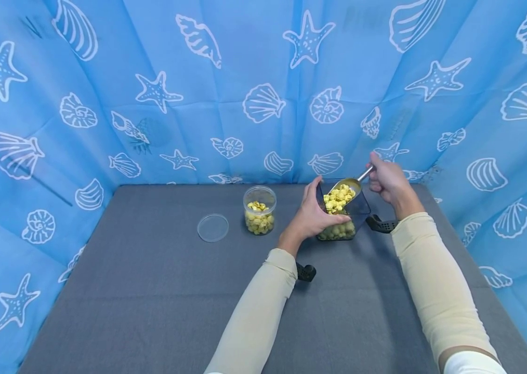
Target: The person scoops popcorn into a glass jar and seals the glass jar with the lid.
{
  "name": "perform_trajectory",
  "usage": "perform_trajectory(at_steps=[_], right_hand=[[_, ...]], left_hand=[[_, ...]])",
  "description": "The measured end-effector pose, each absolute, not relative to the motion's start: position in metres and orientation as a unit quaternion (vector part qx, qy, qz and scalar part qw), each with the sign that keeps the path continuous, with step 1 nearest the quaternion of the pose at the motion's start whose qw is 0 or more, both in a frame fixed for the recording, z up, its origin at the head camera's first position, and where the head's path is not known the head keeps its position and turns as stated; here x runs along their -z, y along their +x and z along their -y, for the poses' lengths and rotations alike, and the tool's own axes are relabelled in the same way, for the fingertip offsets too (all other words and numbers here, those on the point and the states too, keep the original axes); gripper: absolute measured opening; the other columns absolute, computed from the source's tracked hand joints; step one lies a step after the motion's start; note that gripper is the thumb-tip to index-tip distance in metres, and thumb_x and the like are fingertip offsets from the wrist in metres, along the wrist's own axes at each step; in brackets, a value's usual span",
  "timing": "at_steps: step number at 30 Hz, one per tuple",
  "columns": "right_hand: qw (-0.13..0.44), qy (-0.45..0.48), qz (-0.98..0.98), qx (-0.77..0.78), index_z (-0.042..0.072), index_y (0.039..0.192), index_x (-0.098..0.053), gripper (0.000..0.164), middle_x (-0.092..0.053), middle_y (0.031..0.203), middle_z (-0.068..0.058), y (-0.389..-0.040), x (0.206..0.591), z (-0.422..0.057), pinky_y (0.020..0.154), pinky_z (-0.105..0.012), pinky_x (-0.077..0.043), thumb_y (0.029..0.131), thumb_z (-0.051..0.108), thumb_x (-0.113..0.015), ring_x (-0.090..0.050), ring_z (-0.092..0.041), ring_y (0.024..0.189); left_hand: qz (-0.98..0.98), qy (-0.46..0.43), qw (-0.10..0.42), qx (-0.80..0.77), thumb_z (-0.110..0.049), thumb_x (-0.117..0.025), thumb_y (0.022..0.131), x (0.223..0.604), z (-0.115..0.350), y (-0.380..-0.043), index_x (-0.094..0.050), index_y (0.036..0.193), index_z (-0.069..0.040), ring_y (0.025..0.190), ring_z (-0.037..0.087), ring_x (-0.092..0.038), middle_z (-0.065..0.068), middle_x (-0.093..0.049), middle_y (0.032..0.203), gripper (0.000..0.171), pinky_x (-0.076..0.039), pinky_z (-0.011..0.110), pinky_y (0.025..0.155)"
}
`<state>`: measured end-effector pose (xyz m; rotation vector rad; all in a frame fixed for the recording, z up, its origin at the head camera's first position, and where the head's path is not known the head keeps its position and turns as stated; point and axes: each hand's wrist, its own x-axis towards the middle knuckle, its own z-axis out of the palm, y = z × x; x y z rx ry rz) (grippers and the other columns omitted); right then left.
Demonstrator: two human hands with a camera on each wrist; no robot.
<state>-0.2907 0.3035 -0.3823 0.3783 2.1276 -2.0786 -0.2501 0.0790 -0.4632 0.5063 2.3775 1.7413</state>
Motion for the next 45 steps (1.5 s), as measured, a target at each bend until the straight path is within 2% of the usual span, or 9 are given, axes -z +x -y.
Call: perform_trajectory(at_steps=[7, 16, 24, 32, 38, 41, 45], right_hand=[[0.050, 0.141, -0.671, 0.726, 0.013, 0.101, -0.049, 0.041, -0.035, 0.049, 0.013, -0.292, 0.382, -0.305, 0.043, -0.019, -0.029, 0.105, 0.053, -0.041, -0.029, -0.002, 0.042], [0.048, 0.142, -0.627, 0.764, 0.012, 0.106, -0.045, 0.040, -0.034, 0.052, 0.012, -0.286, 0.376, -0.312, 0.045, -0.020, -0.025, 0.106, 0.051, -0.039, -0.026, -0.003, 0.044], [0.026, 0.152, -0.617, 0.772, 0.013, 0.100, -0.049, 0.040, -0.035, 0.054, 0.012, -0.283, 0.374, -0.316, 0.045, -0.019, -0.026, 0.105, 0.052, -0.041, -0.029, -0.002, 0.045], [0.027, 0.150, -0.594, 0.790, 0.013, 0.096, -0.051, 0.040, -0.036, 0.052, 0.011, -0.280, 0.373, -0.319, 0.044, -0.021, -0.025, 0.105, 0.051, -0.043, -0.030, -0.004, 0.044], [0.038, 0.164, -0.582, 0.796, 0.015, 0.101, -0.052, 0.039, -0.038, 0.055, 0.009, -0.278, 0.379, -0.321, 0.044, -0.021, -0.028, 0.103, 0.053, -0.045, -0.029, -0.005, 0.045], [0.043, 0.160, -0.589, 0.791, 0.015, 0.104, -0.050, 0.038, -0.038, 0.055, 0.010, -0.278, 0.383, -0.319, 0.045, -0.020, -0.029, 0.104, 0.053, -0.043, -0.028, -0.005, 0.046], [0.049, 0.159, -0.590, 0.790, 0.015, 0.106, -0.048, 0.038, -0.037, 0.055, 0.010, -0.277, 0.387, -0.316, 0.045, -0.021, -0.029, 0.105, 0.052, -0.042, -0.028, -0.005, 0.046]], left_hand=[[-0.795, 0.169, 0.075, -0.578, -0.046, -0.092, 0.072, 0.462, -0.079, -0.250, -0.008, 0.164, -0.034, 0.154, 0.030, -0.029, 0.002, -0.018, 0.168, 0.125, -0.039, 0.054, 0.118], [-0.787, 0.188, 0.073, -0.583, -0.040, -0.090, 0.077, 0.463, -0.078, -0.251, -0.005, 0.161, -0.044, 0.154, 0.029, -0.029, 0.002, -0.017, 0.168, 0.119, -0.037, 0.055, 0.119], [-0.786, 0.198, 0.074, -0.581, -0.048, -0.087, 0.078, 0.460, -0.075, -0.250, -0.004, 0.160, -0.046, 0.153, 0.029, -0.030, 0.001, -0.017, 0.167, 0.117, -0.040, 0.055, 0.117], [-0.770, 0.171, 0.104, -0.606, -0.038, -0.093, 0.074, 0.451, -0.074, -0.249, -0.010, 0.159, -0.048, 0.153, 0.029, -0.029, 0.000, -0.021, 0.166, 0.119, -0.038, 0.055, 0.118], [-0.788, 0.152, 0.137, -0.581, -0.037, -0.093, 0.073, 0.441, -0.076, -0.248, -0.010, 0.159, -0.045, 0.152, 0.029, -0.032, 0.000, -0.020, 0.166, 0.120, -0.043, 0.053, 0.114], [-0.809, 0.144, 0.143, -0.552, -0.039, -0.092, 0.073, 0.438, -0.077, -0.249, -0.007, 0.161, -0.042, 0.147, 0.028, -0.036, 0.001, -0.017, 0.166, 0.122, -0.046, 0.050, 0.111], [-0.832, 0.131, 0.147, -0.519, -0.039, -0.092, 0.074, 0.435, -0.081, -0.249, -0.006, 0.162, -0.038, 0.147, 0.026, -0.036, 0.003, -0.016, 0.165, 0.123, -0.048, 0.047, 0.109]])
